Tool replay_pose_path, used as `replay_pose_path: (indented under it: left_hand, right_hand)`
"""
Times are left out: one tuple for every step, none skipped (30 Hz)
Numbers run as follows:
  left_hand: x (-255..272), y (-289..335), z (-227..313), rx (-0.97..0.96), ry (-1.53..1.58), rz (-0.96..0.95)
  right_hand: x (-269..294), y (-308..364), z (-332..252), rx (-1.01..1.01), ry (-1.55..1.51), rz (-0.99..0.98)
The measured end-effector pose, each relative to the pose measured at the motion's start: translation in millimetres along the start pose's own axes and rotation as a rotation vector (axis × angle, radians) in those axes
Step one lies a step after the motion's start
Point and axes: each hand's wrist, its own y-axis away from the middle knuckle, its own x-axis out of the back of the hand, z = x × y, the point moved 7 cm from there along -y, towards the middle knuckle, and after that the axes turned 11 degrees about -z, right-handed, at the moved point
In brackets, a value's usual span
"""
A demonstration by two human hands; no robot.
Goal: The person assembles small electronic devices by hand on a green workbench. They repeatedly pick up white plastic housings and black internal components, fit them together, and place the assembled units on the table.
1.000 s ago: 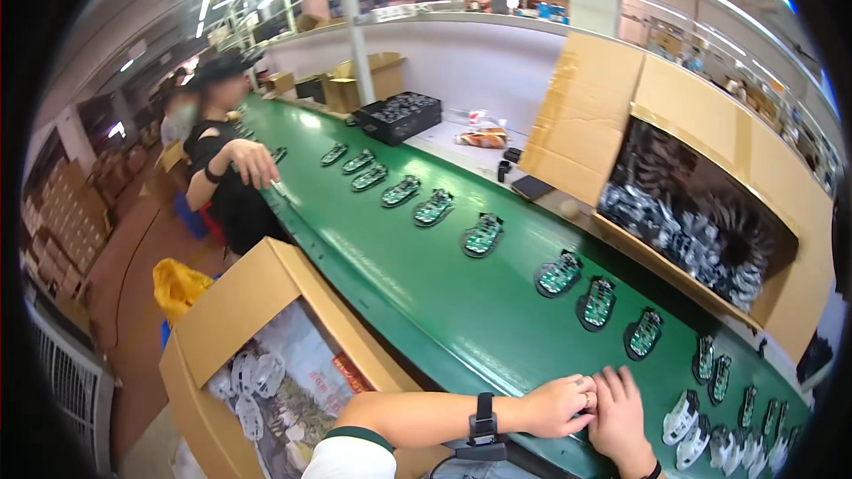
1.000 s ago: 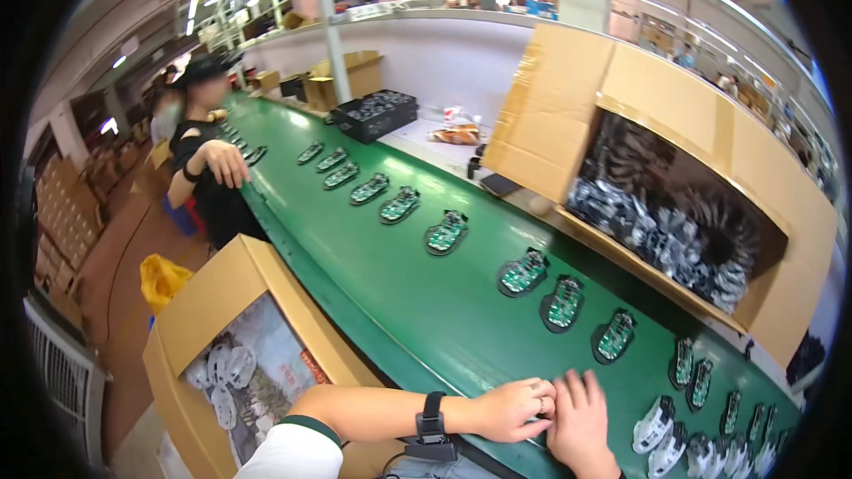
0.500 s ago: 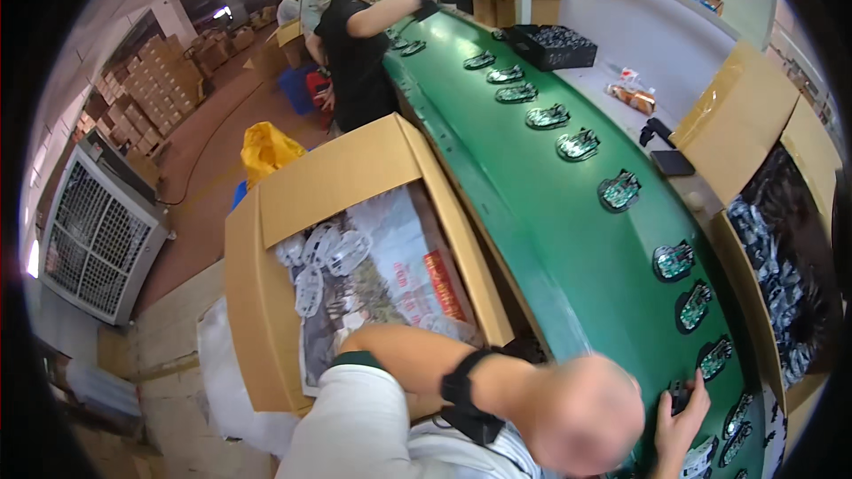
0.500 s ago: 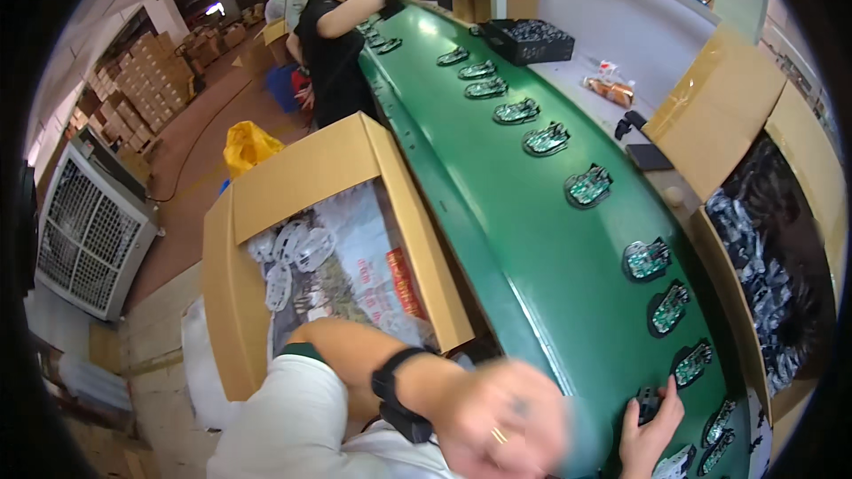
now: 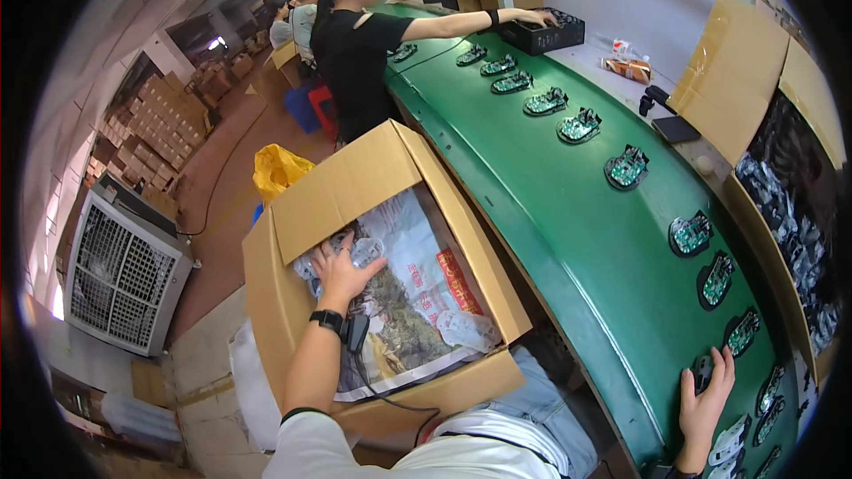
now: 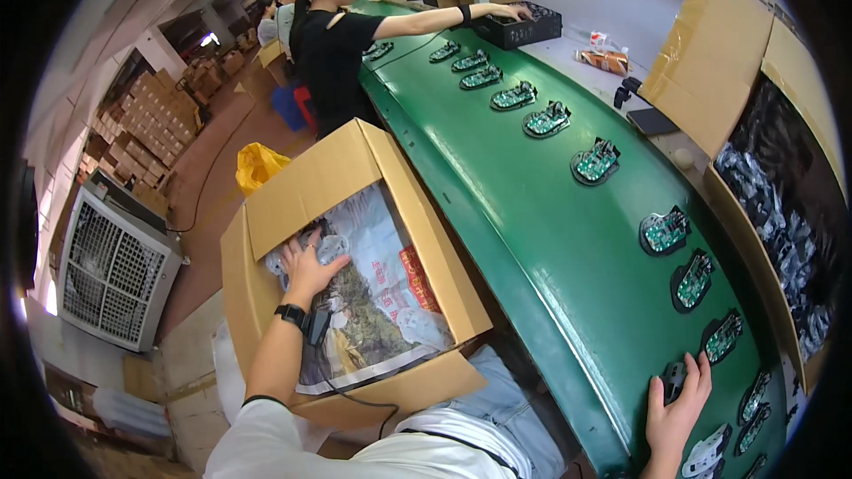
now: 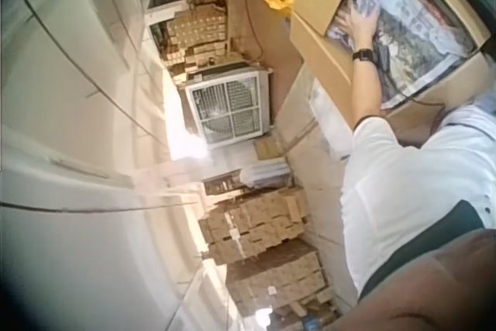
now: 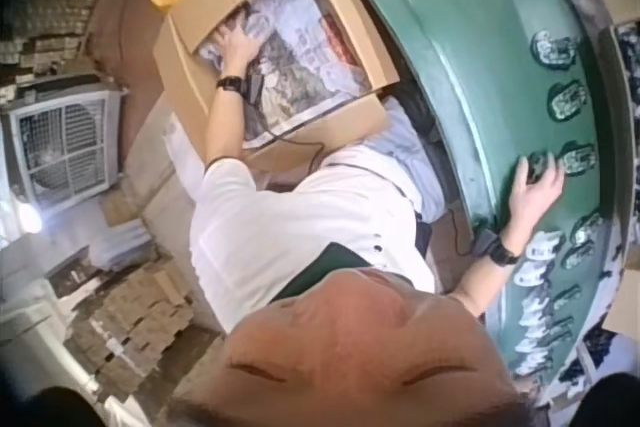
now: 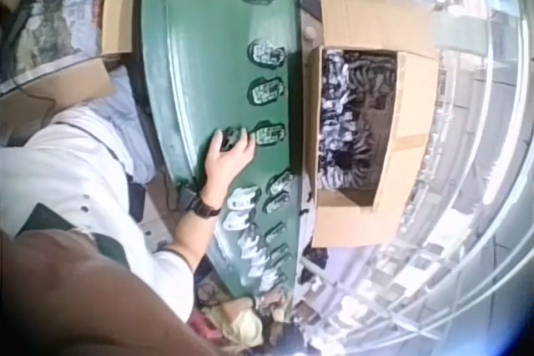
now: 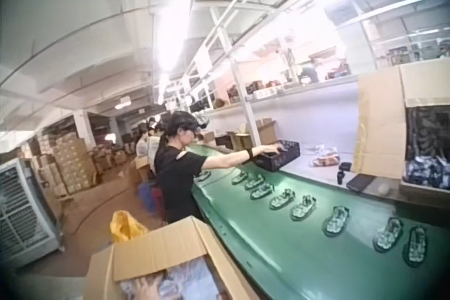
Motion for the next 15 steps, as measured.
replay_pose_path:
  left_hand:
    - [-7.9,-1.5,-7.9,0.043,-0.026,-0.014]
    - [-12.4,-3.1,-25.4,0.05,0.001,0.086]
    - [-14.8,-7.5,-51.0,0.056,0.028,0.194]
    - [-10.6,-11.5,-67.1,0.055,0.056,0.302]
    - [-10.7,-21.0,-70.5,0.174,0.028,0.19]
    - [-9.7,-29.4,-75.0,0.292,-0.002,0.077]
    - [-8.0,-28.5,-85.6,0.423,-0.039,-0.036]
    - [-8.1,-32.1,-89.9,0.389,-0.041,-0.018]
    - [-12.4,-37.6,-94.4,0.354,-0.043,-0.002]
    - [-14.4,-43.3,-92.6,0.319,-0.04,0.019]
    - [-10.8,-42.1,-84.9,0.268,-0.09,0.181]
    - [-14.9,-47.1,-86.5,0.303,-0.1,0.182]
    - [-5.2,-52.0,-68.3,0.33,-0.103,0.182]
    - [-0.7,-58.8,-53.2,0.354,-0.105,0.182]
    - [-25.7,-86.4,-58.6,0.228,0.015,0.114]
  right_hand:
    - [0.5,-0.4,-0.8,-0.002,-0.008,-0.009]
    - [1.5,-1.6,-1.6,0.001,-0.016,-0.015]
    - [2.2,-2.1,-4.3,-0.006,-0.043,-0.016]
    - [1.7,-2.2,-4.3,0.009,-0.044,-0.019]
    - [1.8,-1.6,-1.3,0.013,-0.037,-0.019]
    - [1.8,-0.6,0.4,0.018,-0.031,-0.019]
    - [2.3,-1.0,0.6,0.012,-0.037,-0.02]
    - [3.0,-1.9,0.4,0.006,-0.043,-0.021]
    - [3.2,-2.0,0.8,-0.002,-0.048,-0.022]
    - [3.6,-1.9,0.3,-0.002,-0.055,-0.019]
    - [4.2,-1.4,0.1,-0.005,-0.061,-0.016]
    - [5.0,-0.2,0.2,-0.01,-0.065,-0.011]
    - [6.5,1.3,-0.1,-0.008,-0.053,0.005]
    - [7.6,2.6,-0.5,-0.009,-0.039,0.022]
    - [10.1,4.2,-0.7,-0.013,-0.024,0.04]
